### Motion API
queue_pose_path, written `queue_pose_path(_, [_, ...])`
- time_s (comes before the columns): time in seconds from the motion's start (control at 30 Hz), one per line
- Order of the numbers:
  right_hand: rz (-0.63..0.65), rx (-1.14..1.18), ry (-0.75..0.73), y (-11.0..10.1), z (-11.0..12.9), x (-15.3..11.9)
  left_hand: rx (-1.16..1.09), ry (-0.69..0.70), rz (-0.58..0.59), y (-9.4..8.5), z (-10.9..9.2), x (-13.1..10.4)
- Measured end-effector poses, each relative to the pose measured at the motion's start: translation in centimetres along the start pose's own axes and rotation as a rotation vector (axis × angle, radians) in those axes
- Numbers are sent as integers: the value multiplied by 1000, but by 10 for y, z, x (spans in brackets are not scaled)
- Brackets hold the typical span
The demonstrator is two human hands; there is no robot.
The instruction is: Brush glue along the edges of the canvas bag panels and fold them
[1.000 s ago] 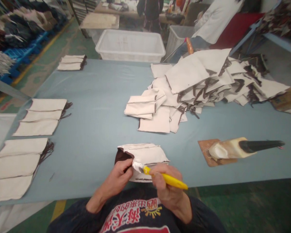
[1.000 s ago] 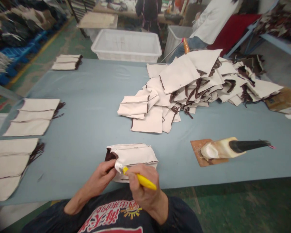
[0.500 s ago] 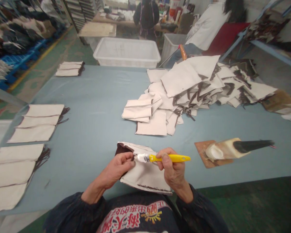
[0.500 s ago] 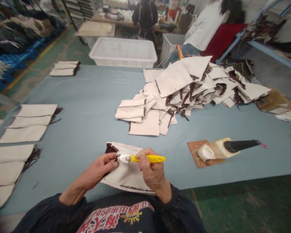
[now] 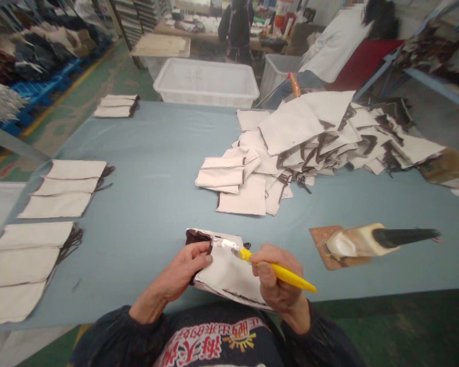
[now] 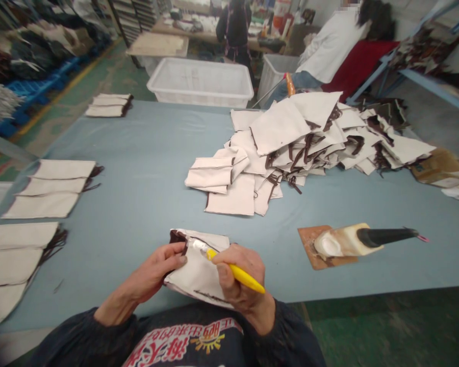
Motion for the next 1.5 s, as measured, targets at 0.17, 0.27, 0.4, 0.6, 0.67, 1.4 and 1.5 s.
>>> queue_pose_path(0.17, [-8, -74, 0, 11, -9, -3, -25, -10, 33, 5, 0, 0])
queue_pose_path(0.27, [10, -69, -24, 11, -4, -5, -38, -13, 31, 5, 0, -1])
queue_pose_path(0.4, [33, -52, -30, 12, 7, -4, -27, -16, 20, 5, 0, -1])
queue_pose_path(0.6, [5, -196, -4, 10, 3, 2, 29, -29, -2, 4, 6, 0])
queue_pose_path(0.67, [3, -191, -14, 7, 8, 3, 32, -33, -7, 3, 8, 0])
queue_pose_path(1.4, [59, -22, 511, 10, -49, -13, 225, 64, -35, 9, 12, -5])
queue_pose_path(1.5, [-25, -61, 502, -3, -53, -17, 251, 72, -50, 9, 12, -5])
Point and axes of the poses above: each hand's wrist, its own x-axis towards the middle knuckle, its own y-axis out of the palm, z = x × y, the point moved 10 cm from there along x, towards the middle knuckle, and after that the axes turned 2 degrees about z, right-handed, at the moved point
